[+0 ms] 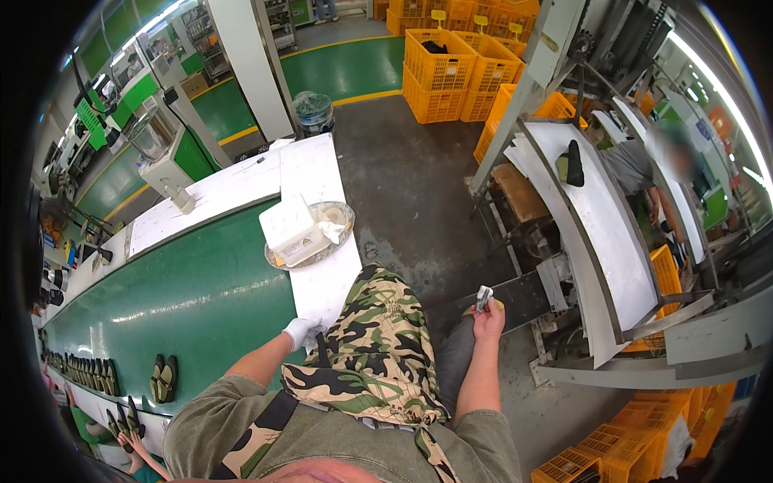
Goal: Applying adhesive to the sole area of shoe uppers on a production line.
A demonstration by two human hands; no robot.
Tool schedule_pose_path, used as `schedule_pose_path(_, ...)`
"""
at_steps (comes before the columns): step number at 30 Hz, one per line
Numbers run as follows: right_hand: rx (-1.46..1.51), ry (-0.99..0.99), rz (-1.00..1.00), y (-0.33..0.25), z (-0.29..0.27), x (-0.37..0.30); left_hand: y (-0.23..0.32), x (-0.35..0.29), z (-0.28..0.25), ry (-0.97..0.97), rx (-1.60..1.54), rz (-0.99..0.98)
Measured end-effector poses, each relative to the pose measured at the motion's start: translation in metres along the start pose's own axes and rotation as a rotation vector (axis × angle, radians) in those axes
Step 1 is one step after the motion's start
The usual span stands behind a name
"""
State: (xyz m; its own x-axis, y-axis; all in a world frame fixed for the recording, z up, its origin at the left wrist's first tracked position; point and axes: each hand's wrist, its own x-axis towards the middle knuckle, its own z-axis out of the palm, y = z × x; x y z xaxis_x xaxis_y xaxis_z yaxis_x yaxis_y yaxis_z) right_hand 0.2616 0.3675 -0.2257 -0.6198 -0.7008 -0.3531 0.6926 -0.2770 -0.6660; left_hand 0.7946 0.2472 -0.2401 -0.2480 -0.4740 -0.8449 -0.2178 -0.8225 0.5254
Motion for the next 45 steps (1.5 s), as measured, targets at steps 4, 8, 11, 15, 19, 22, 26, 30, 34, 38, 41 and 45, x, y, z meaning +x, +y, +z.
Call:
schedule_pose_path(4, -0.016, -0.029, -0.008, 0.000, 0.000, 0.000, -0.001, 0.000, 0.001, 0.008, -0.039, 0.017)
schedule_pose_path(8, -0.004, -0.027, -0.003, 0.001, -0.008, 0.004, 0.004, -0.003, 0.002, -0.009, -0.010, -0.028)
schedule_pose_path(11, -0.004, -0.032, -0.006, 0.003, -0.009, 0.005, 0.002, -0.001, -0.001, -0.028, -0.002, -0.032)
schedule_pose_path(15, -0.006, -0.035, 0.001, 0.003, -0.007, 0.005, -0.003, 0.005, -0.005, -0.044, -0.027, -0.022)
schedule_pose_path(19, -0.021, -0.028, 0.003, 0.001, -0.005, 0.004, -0.001, 0.004, -0.003, -0.033, -0.031, -0.028)
schedule_pose_path(22, -0.020, -0.011, 0.007, 0.001, -0.004, 0.004, 0.003, -0.001, 0.001, -0.016, -0.016, -0.033)
schedule_pose_path(26, -0.001, 0.016, 0.020, -0.001, 0.003, 0.001, 0.003, -0.004, 0.003, 0.004, -0.013, -0.034)
schedule_pose_path(30, 0.009, 0.006, 0.026, -0.002, 0.002, 0.001, 0.005, -0.007, 0.005, 0.007, -0.009, -0.038)
schedule_pose_path(34, 0.012, 0.015, 0.022, -0.003, 0.005, 0.000, 0.004, -0.006, 0.006, 0.015, -0.019, -0.026)
schedule_pose_path(38, 0.013, 0.001, 0.024, -0.003, 0.002, -0.001, 0.005, -0.005, 0.006, 0.002, -0.051, -0.027)
schedule_pose_path(41, 0.013, 0.017, 0.021, -0.003, 0.008, -0.002, 0.002, -0.001, -0.001, -0.008, -0.059, -0.048)
schedule_pose_path(45, 0.009, 0.022, 0.023, -0.004, 0.006, -0.003, 0.003, 0.000, -0.001, -0.017, -0.006, -0.066)
